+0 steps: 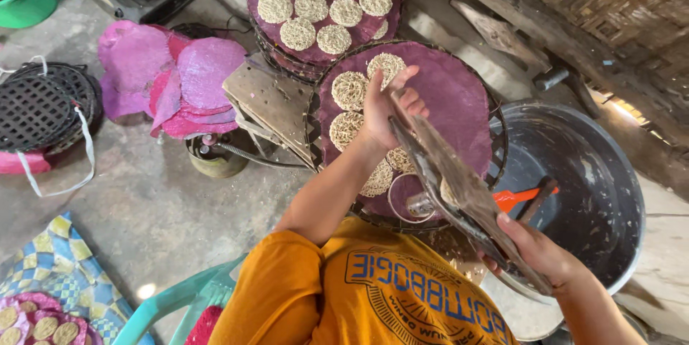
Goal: The person scoops dough from a large basin with a spatula into a wooden hand press, squeezes the press to extrude noodle-like dough onto a round tray, uses a ring mold to shape the discs, and arranges the formed discs across the tray.
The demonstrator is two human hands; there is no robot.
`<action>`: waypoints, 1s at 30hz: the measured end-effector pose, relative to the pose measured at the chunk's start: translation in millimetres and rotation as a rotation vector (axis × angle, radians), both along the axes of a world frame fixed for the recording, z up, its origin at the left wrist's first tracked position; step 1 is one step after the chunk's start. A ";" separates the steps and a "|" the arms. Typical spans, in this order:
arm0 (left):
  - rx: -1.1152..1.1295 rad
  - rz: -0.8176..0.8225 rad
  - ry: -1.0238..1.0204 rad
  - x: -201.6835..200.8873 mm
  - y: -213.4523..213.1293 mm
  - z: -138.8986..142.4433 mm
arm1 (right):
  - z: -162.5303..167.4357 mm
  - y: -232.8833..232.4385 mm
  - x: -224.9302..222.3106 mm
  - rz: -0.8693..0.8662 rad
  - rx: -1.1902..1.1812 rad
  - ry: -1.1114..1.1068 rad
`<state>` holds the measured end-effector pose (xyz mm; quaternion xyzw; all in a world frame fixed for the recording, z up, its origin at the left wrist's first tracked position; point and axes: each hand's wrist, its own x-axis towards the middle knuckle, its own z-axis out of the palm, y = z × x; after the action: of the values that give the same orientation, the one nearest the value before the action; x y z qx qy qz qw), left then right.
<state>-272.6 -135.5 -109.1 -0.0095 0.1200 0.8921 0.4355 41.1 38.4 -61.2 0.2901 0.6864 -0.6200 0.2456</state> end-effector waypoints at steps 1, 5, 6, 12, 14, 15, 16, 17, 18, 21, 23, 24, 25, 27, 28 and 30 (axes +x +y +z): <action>0.004 0.002 0.009 0.5 -0.5 -3.3 | -0.4 0.4 -0.4 -0.034 0.022 -0.029; 0.040 0.022 0.046 3.9 -10.9 -11.3 | -7.7 -4.7 -1.9 -0.005 0.057 -0.078; 0.056 0.026 0.055 3.1 -13.6 -12.8 | -10.2 -7.6 -4.0 0.040 0.055 -0.075; 0.027 0.078 0.063 -27.6 -24.4 -14.2 | -15.0 -37.1 -32.3 -0.006 0.106 0.049; 0.038 0.080 0.047 -36.0 -21.9 -10.3 | -10.7 -44.9 -40.1 -0.067 0.137 0.061; 0.044 0.079 0.038 -38.4 -19.4 -7.8 | -7.1 -47.0 -42.3 -0.099 0.154 0.067; 0.064 0.077 0.051 -39.5 -16.0 -5.1 | -3.3 -47.9 -43.5 -0.089 0.212 0.073; 0.083 0.075 0.064 -39.4 -11.9 -2.4 | 0.6 -48.0 -43.8 -0.080 0.271 0.078; 0.103 0.072 0.075 -38.4 -7.3 -0.1 | 4.1 -47.3 -43.2 -0.071 0.331 0.083; -0.019 0.075 0.040 -29.8 7.8 3.6 | 12.7 -42.5 -35.3 -0.038 0.463 0.059; -0.036 0.074 0.036 -21.8 16.5 3.2 | 14.5 -39.3 -26.9 -0.084 0.471 0.018; -0.048 0.071 0.030 -16.3 19.9 2.0 | 14.4 -38.3 -21.7 -0.109 0.472 -0.006; -0.045 0.067 0.026 -11.4 22.8 1.2 | 13.7 -36.9 -16.4 -0.098 0.475 -0.001; -0.036 0.060 0.023 -3.5 27.5 1.9 | 11.4 -33.3 -6.3 -0.079 0.482 0.017; -0.018 0.053 0.029 -1.1 28.4 4.1 | 10.0 -31.3 -1.3 -0.082 0.450 0.024; 0.017 0.041 0.044 1.5 26.6 12.1 | 6.4 -26.8 6.5 -0.084 0.385 0.042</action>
<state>-271.1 -109.0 -97.0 0.0115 0.1216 0.9019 0.4143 47.6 11.7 -54.8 0.3470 0.7845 -0.4930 0.1454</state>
